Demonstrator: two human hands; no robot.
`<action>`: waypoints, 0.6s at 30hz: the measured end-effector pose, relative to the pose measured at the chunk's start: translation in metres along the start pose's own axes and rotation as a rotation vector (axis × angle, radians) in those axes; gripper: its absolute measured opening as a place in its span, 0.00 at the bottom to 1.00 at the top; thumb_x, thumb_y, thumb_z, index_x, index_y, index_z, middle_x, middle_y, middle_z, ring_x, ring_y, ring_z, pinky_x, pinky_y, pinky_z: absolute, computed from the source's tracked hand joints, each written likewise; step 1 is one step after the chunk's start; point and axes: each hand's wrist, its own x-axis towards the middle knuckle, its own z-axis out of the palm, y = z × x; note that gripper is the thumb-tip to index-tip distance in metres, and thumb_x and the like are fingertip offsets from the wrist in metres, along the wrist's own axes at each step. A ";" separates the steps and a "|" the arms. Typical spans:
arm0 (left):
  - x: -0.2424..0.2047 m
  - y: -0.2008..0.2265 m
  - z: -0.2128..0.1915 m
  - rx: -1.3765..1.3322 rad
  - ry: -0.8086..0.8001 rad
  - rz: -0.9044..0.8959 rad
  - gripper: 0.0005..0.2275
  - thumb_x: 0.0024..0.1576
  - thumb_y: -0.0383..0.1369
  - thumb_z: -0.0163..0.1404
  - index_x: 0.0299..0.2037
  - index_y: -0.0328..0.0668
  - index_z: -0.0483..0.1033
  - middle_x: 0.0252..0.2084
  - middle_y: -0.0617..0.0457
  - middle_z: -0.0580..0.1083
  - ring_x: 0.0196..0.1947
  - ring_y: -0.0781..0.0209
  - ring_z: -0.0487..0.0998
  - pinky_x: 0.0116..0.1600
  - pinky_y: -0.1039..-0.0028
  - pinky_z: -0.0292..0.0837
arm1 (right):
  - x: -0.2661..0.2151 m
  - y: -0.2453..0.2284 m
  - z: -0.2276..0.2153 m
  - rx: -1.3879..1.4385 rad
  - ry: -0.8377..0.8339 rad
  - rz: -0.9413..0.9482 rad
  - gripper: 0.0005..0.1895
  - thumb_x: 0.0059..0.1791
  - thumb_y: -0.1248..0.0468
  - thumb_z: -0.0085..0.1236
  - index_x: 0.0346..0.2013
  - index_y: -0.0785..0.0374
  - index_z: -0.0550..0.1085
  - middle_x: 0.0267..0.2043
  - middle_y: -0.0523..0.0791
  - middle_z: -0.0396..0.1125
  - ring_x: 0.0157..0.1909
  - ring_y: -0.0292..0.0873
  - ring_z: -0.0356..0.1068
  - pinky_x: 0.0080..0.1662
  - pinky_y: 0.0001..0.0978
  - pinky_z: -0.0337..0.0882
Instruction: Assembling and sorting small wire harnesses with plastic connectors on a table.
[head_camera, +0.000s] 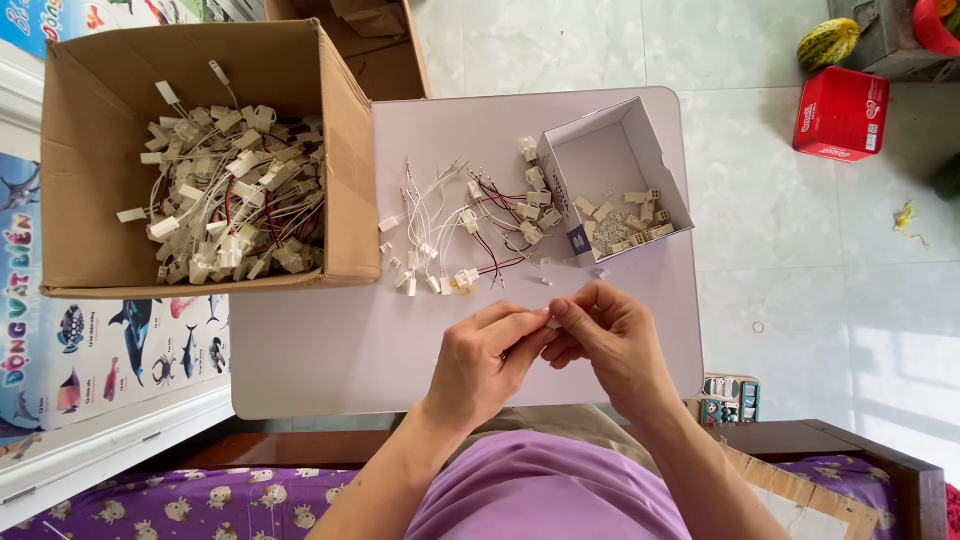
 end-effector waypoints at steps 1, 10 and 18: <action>0.002 0.001 -0.006 0.004 0.003 0.000 0.07 0.57 0.24 0.60 0.43 0.36 0.81 0.37 0.49 0.80 0.32 0.58 0.83 0.36 0.73 0.78 | 0.000 0.003 0.001 0.001 -0.005 -0.001 0.15 0.54 0.57 0.57 0.35 0.69 0.72 0.28 0.49 0.74 0.27 0.40 0.75 0.31 0.33 0.75; 0.063 -0.033 -0.181 0.596 0.399 -0.120 0.04 0.67 0.28 0.61 0.48 0.41 0.82 0.42 0.50 0.81 0.42 0.59 0.83 0.46 0.69 0.78 | 0.049 0.010 -0.043 -0.283 0.085 0.050 0.11 0.54 0.63 0.54 0.43 0.67 0.79 0.31 0.47 0.75 0.30 0.40 0.74 0.35 0.32 0.77; 0.069 -0.064 -0.061 0.801 -0.081 0.096 0.04 0.55 0.26 0.57 0.39 0.45 0.81 0.40 0.52 0.80 0.40 0.53 0.80 0.44 0.62 0.77 | 0.133 -0.041 -0.055 -1.195 0.085 -0.200 0.18 0.47 0.69 0.59 0.53 0.57 0.77 0.55 0.49 0.68 0.45 0.50 0.73 0.48 0.40 0.74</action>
